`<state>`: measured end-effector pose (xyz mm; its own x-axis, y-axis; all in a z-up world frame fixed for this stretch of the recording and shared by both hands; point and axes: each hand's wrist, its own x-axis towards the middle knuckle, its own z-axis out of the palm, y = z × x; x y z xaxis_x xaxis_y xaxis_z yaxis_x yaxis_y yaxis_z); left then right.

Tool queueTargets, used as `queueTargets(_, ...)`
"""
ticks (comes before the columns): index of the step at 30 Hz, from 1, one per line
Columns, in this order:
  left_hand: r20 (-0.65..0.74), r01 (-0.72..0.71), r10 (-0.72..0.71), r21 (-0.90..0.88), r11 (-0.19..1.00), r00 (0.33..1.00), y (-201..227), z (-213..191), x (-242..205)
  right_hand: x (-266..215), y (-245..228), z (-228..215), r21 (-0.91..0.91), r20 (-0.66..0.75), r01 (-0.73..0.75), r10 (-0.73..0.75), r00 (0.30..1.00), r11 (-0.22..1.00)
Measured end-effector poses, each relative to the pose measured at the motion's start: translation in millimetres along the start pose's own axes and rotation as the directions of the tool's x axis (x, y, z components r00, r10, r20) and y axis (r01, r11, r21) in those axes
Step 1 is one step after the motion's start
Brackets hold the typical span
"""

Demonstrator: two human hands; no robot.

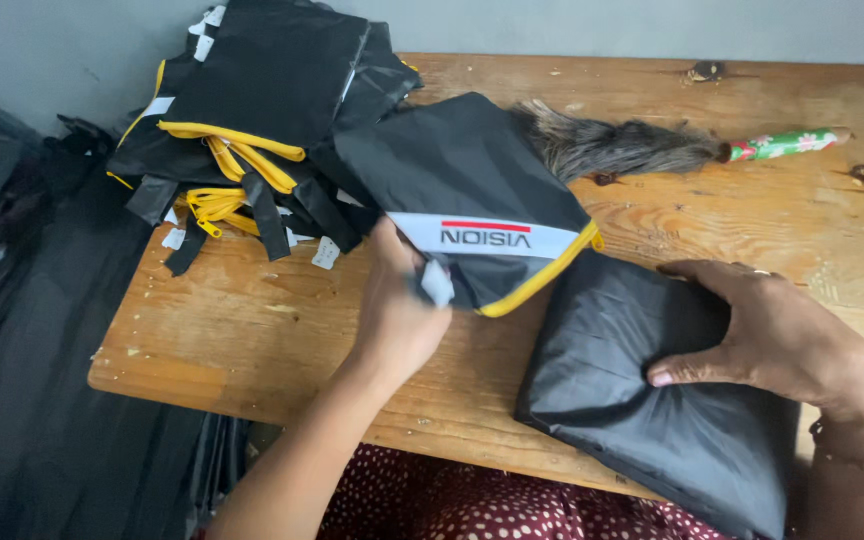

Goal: The person places a small item into a black pouch, seals the yellow zipper, and places the pouch into a blue crate. They then unfold a larger black bag on the table and use a feather duster to wipe the surface.

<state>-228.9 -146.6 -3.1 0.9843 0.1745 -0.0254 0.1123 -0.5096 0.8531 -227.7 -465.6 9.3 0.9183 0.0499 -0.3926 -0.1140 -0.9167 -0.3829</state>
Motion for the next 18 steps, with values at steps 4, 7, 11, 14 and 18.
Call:
queueTargets(4,0.133,-0.077,0.026,0.397,0.915,0.991,-2.2,-24.4,-17.6,-0.1,8.5,-4.5,0.013,0.027,-0.012,0.012,1.0,1.0)
queueTargets(7,0.007,-0.009,0.006,0.775,0.632,1.0,-5.2,-38.7,-25.7,1.3,18.2,-7.5,-0.039,0.083,-0.045,0.048,0.995,0.998)
queueTargets(11,-0.081,-0.23,0.339,0.589,0.775,0.937,20.6,-31.9,-51.1,-0.9,16.4,-15.2,0.034,0.13,-0.158,0.152,0.98,0.987)
queueTargets(14,0.139,-0.567,0.557,0.344,0.749,0.819,28.2,-1.5,-63.3,5.7,36.2,-14.8,0.027,0.082,-0.084,0.082,0.993,0.996)
queueTargets(18,0.27,-0.642,0.587,0.416,0.644,0.763,3.4,47.1,-57.6,9.5,53.5,-17.6,0.037,-0.045,-0.089,0.091,0.995,0.995)
